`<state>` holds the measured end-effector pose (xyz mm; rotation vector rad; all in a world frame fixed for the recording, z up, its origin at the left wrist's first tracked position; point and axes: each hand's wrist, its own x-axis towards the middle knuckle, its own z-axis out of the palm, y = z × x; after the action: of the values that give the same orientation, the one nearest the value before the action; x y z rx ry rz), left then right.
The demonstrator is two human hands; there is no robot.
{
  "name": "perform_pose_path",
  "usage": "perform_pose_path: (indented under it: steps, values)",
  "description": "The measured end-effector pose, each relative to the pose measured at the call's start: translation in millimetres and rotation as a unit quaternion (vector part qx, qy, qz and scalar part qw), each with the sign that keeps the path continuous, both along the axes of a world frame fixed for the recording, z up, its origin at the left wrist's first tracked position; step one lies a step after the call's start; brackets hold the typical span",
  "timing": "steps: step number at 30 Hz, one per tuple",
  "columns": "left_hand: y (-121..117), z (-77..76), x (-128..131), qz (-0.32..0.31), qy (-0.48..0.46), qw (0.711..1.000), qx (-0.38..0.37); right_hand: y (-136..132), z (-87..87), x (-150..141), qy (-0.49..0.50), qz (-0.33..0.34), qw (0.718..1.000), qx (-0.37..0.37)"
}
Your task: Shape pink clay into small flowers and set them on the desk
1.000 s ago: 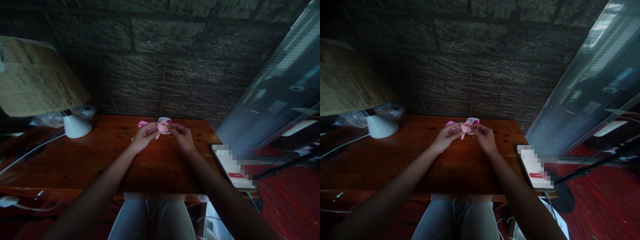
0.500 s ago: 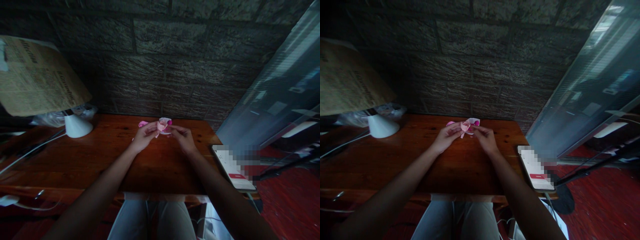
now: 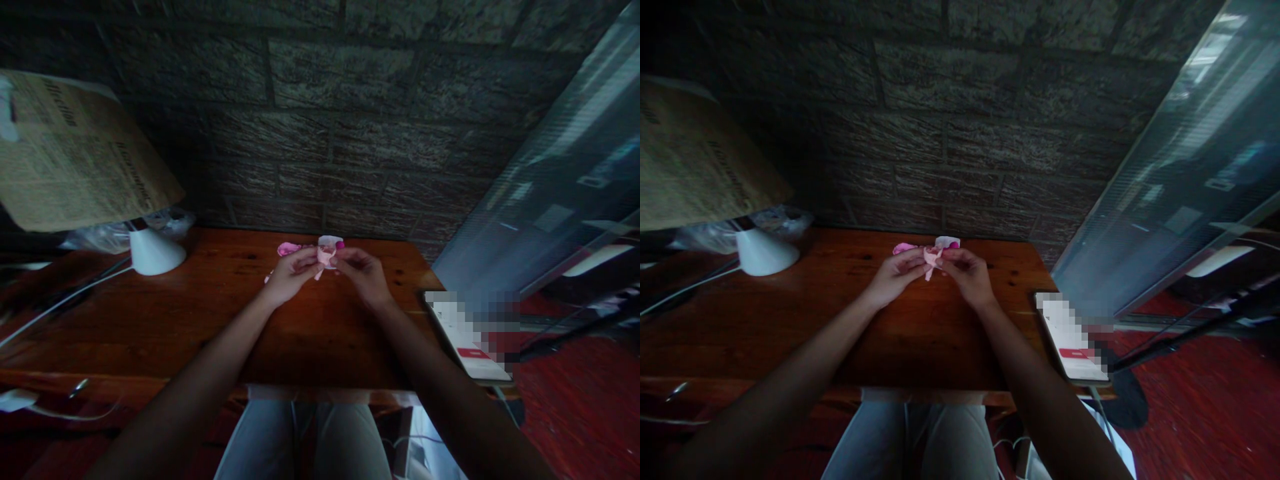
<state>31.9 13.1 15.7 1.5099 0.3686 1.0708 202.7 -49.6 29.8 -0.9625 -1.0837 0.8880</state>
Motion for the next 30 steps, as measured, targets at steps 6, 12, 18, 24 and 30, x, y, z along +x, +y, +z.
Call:
perform_pose_path:
  steps: [6, 12, 18, 24, 30]
  values:
    - [-3, 1.7, 1, 0.026, 0.008, 1.000, 0.006, 0, 0.2, 1, -0.023, 0.000, 1.000, 0.001]
    - [-6, 4.4, 1, 0.030, 0.009, 0.999, 0.004, 1, -2.3, 3, -0.040, 0.027, 0.999, -0.006]
    - [-9, 5.1, 2, 0.039, 0.006, 0.999, -0.032, 2, -7.5, -3, -0.058, -0.018, 0.998, 0.014]
    - [-13, 5.2, 5, 0.055, -0.005, 0.995, -0.081, 2, -13.2, -11, -0.065, -0.058, 0.996, 0.024]
    - [-12, 4.7, 4, 0.046, 0.007, 0.995, -0.092, 3, -17.5, -12, -0.084, -0.089, 0.992, 0.028]
